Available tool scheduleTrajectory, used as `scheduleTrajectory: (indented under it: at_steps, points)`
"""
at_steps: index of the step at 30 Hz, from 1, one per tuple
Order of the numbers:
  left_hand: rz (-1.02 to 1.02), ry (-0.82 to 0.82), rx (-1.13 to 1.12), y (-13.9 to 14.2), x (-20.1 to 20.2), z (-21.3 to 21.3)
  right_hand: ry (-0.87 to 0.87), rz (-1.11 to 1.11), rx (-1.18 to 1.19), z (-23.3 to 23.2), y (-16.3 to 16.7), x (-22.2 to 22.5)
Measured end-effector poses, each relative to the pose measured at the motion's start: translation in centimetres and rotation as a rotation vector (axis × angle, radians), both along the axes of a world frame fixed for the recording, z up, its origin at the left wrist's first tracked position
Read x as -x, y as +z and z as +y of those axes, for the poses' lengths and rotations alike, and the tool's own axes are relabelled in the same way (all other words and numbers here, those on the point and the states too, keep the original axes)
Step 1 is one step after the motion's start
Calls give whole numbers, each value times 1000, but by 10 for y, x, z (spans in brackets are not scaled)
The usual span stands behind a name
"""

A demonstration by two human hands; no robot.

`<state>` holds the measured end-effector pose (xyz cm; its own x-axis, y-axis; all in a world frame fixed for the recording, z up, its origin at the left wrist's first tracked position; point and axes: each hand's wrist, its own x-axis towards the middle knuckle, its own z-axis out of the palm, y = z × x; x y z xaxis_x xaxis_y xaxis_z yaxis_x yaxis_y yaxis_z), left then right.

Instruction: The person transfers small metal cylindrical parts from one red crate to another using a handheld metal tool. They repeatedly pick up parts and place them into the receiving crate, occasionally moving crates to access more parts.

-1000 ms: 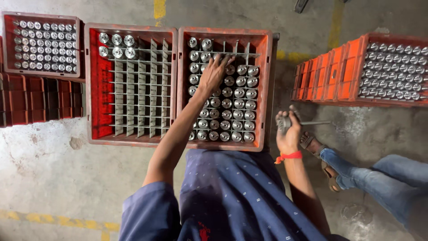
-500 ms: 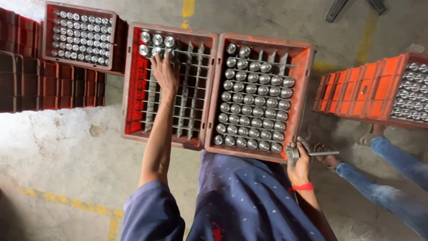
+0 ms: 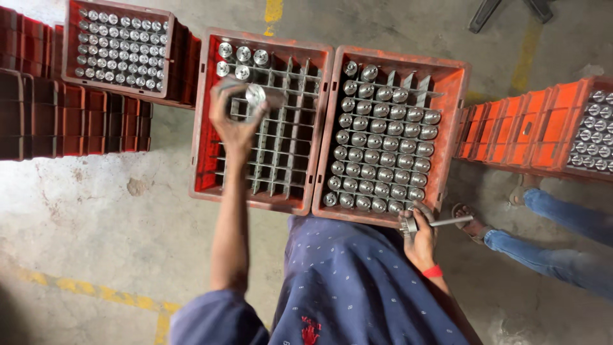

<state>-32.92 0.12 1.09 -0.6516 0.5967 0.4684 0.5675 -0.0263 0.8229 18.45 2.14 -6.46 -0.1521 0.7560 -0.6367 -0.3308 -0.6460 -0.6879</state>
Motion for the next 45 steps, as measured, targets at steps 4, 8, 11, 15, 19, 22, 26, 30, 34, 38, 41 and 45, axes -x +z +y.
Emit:
scheduleTrajectory:
  at_steps: [4, 8, 11, 15, 19, 22, 26, 30, 34, 38, 41, 45]
  points:
    - [-788, -201, 126, -10, -108, 21, 55, 25, -77, 13, 6, 44]
    - [-748, -413, 429, -13, -219, -6, 117, 127, -169, 33, 31, 85]
    - [-501, -488, 571, -11, -272, -28, 119, 133, -156, 45, 54, 100]
    - [-351, -556, 696, -12, -302, -34, 223, 113, -200, 42, 73, 95]
    - [-368, -686, 849, -19, -316, -25, 392, 66, -369, 40, 70, 72]
    - [-447, -754, 848, -24, -326, -18, 402, 94, -223, 56, 55, 56]
    - [-447, -802, 821, -30, -343, 3, 274, 140, -82, 77, 37, 32]
    - [-466, -871, 835, -31, -358, 31, 243, 180, -169, 93, 28, 5]
    - [-506, -949, 815, -27, -371, 50, 198, 163, -90, 105, 22, -13]
    - [-510, -1045, 805, -24, -373, 64, 153, 235, -79, 117, 13, -27]
    - [-256, -978, 774, -28, -352, 90, -44, 293, -8, 143, 7, -44]
    - [121, -636, 927, -47, -298, 156, -232, 310, -113, 174, 8, -79]
